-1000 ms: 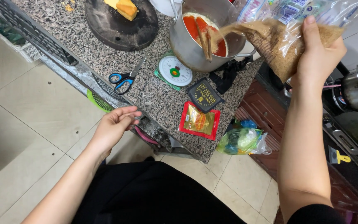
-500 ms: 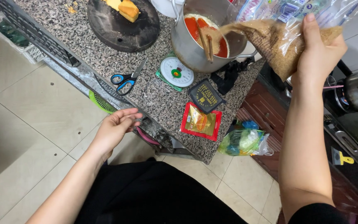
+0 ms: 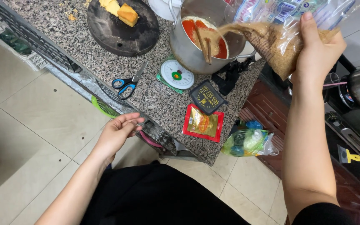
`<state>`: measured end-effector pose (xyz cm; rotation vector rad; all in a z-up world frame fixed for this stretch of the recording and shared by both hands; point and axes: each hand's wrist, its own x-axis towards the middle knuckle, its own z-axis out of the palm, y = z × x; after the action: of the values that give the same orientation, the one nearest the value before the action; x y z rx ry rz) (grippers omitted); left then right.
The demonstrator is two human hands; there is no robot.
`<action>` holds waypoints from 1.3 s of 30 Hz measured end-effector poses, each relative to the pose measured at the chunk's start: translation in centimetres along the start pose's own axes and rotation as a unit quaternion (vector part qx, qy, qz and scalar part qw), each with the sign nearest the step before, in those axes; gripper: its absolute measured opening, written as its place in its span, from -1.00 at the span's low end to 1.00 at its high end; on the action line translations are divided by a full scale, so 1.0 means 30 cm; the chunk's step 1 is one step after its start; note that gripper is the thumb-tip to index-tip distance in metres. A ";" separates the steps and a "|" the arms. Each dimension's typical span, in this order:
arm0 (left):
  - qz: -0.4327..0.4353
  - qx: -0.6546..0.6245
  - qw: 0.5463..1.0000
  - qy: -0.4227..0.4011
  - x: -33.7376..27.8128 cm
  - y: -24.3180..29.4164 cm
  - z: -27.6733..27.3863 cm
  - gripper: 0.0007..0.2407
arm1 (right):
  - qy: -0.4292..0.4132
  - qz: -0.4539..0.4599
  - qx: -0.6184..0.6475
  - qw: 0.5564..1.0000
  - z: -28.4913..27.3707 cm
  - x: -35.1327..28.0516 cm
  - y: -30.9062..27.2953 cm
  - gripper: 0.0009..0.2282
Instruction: Pouring various liquid and dry ingredients into a pot to prepare a mixture in a kitchen.
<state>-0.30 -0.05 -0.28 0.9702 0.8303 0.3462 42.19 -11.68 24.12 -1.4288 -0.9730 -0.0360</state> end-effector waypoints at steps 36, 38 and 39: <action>-0.031 -0.006 0.999 0.009 -0.032 -0.001 0.000 -0.70 | -0.007 -0.009 -0.016 1.000 -0.004 -0.012 0.025 -0.89; -0.033 -0.005 0.999 0.010 -0.032 0.000 0.000 -0.70 | -0.015 -0.013 -0.013 1.000 -0.006 -0.011 0.023 -0.89; -0.032 -0.005 0.999 0.010 -0.028 -0.001 0.000 -0.70 | -0.005 -0.006 -0.013 1.000 -0.005 -0.009 0.020 -0.89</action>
<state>-0.85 -0.57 0.07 0.9299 0.8750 0.3063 42.42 -11.82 23.50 -1.4488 -0.9934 -0.0504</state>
